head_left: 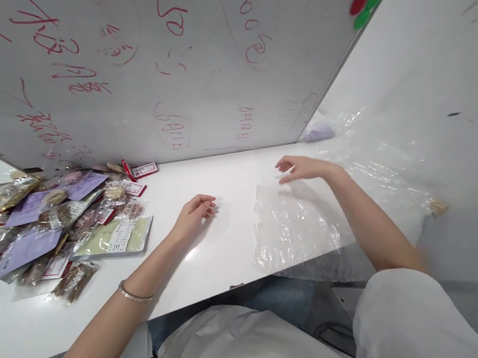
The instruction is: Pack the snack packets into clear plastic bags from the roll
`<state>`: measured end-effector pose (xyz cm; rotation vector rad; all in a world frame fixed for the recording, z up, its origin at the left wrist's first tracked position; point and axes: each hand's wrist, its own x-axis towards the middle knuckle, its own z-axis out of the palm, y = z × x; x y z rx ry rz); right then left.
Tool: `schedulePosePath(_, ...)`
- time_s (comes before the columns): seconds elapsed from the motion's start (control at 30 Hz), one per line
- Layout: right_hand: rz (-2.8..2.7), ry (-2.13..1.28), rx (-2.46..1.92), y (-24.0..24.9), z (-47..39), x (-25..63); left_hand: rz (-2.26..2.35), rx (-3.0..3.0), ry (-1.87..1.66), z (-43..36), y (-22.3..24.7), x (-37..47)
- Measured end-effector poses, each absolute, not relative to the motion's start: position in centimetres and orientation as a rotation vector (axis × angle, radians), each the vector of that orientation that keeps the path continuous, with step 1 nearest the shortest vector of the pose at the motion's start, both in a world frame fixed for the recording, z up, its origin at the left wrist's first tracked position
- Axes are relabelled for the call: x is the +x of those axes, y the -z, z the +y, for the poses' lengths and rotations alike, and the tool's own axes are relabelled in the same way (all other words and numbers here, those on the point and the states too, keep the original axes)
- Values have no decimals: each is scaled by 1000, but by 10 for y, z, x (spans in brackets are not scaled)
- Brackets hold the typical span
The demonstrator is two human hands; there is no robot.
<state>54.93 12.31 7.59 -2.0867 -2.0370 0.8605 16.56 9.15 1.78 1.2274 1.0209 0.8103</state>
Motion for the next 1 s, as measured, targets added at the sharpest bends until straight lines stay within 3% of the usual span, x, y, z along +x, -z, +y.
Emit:
schedulePosePath(0.17,-2348,-1098,-2220,-56,110,498,1009,1369,-750,90,-15,166)
schedulePosePath(0.3,-2503,-1241,-2039,-68,117,479,996,1526,-671,87,-18,163)
schedulePosePath(0.47,-2062,-1422,-1715,-78,132,446,1172,1922,-653,92,-44,142)
schedulePosePath(0.63,-1561,-956,-1725,-41,149,408,1730,2242,-686,99,-84,90)
schedulePosePath(0.73,-1554,-810,-1767,-13,151,397,1878,2290,-486,87,-94,51)
schedulePosePath(0.9,-1710,-466,-1957,3,146,391,1787,2429,106,52,-64,18)
schedulePosePath(1.0,-1861,-145,-1961,-3,140,385,1828,2475,164,39,-40,21)
